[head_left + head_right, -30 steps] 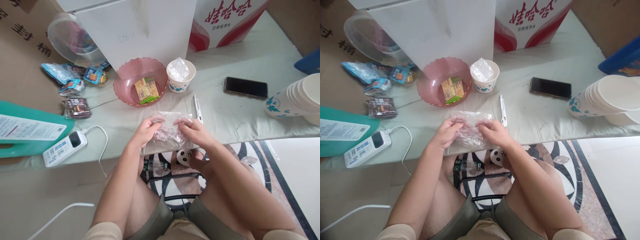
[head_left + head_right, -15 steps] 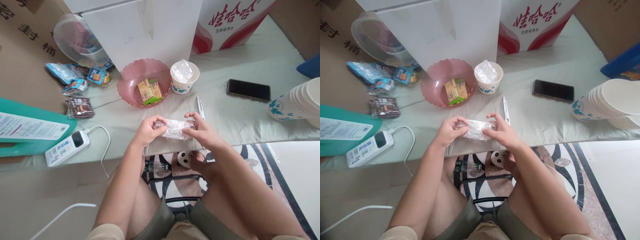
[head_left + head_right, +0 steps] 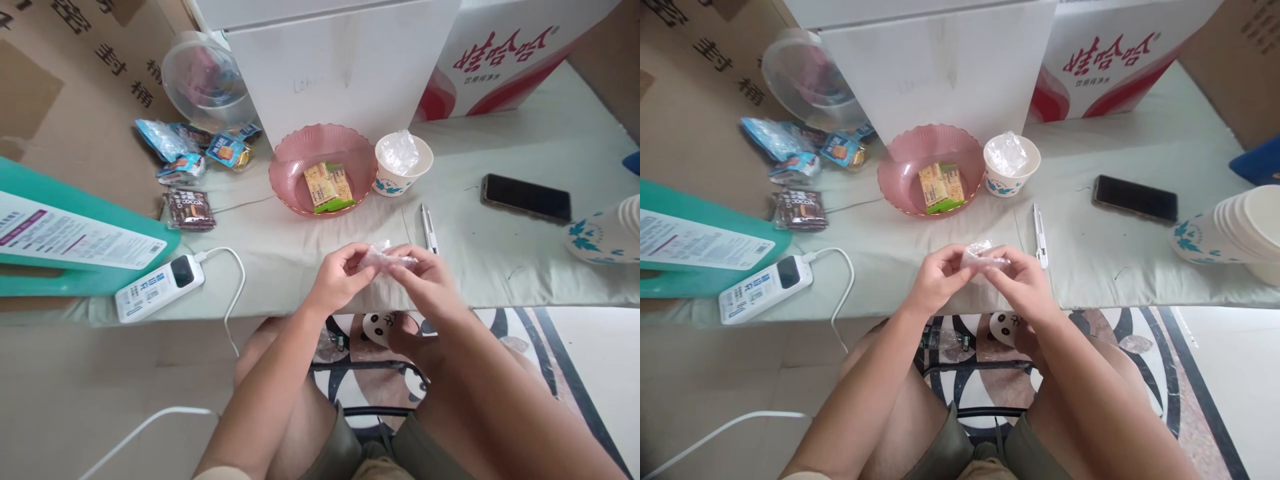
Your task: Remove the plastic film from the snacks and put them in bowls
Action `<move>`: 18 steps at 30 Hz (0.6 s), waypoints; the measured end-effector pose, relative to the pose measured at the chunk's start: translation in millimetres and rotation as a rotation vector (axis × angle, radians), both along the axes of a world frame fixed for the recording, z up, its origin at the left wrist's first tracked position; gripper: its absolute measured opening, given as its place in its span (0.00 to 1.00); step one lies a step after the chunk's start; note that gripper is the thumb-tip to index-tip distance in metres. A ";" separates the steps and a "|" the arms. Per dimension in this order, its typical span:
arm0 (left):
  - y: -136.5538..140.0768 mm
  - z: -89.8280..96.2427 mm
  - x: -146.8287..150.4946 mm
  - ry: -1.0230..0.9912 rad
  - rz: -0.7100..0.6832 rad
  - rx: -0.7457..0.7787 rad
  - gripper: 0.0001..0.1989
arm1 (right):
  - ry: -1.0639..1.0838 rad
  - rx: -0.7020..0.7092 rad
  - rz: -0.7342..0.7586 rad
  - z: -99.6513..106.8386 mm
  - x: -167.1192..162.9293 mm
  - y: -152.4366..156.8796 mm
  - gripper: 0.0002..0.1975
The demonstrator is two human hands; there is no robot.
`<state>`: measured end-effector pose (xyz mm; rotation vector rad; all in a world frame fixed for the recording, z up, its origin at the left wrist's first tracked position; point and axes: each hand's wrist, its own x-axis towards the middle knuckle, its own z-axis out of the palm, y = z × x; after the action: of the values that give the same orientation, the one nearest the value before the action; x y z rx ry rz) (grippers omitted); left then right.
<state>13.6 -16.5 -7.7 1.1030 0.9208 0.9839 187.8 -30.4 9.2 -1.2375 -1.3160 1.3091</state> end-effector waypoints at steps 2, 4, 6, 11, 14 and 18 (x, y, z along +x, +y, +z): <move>2.4 0.9 -2.4 -0.087 -0.021 -0.026 0.12 | -0.092 0.082 -0.087 -3.2 -0.4 0.2 0.15; 5.4 1.7 -4.2 -0.129 -0.057 -0.025 0.11 | -0.133 0.061 -0.041 -4.4 1.8 0.8 0.17; 8.6 1.3 -4.1 -0.130 -0.021 -0.023 0.12 | -0.157 0.020 0.003 -1.2 6.9 4.8 0.15; 17.5 -1.4 3.3 -0.125 0.131 -0.084 0.10 | -0.512 0.296 -0.509 32.9 25.6 58.6 0.10; 22.6 -0.5 8.6 -0.125 0.106 -0.073 0.09 | -0.786 0.516 -0.590 54.1 31.8 123.1 0.13; 27.1 1.0 12.2 -0.114 0.080 -0.064 0.09 | -0.933 0.467 -0.184 55.3 38.8 207.8 0.09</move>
<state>25.8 10.6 -6.7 0.9525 0.9035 1.0652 226.6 177.4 64.5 -1.6259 -1.9281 0.2031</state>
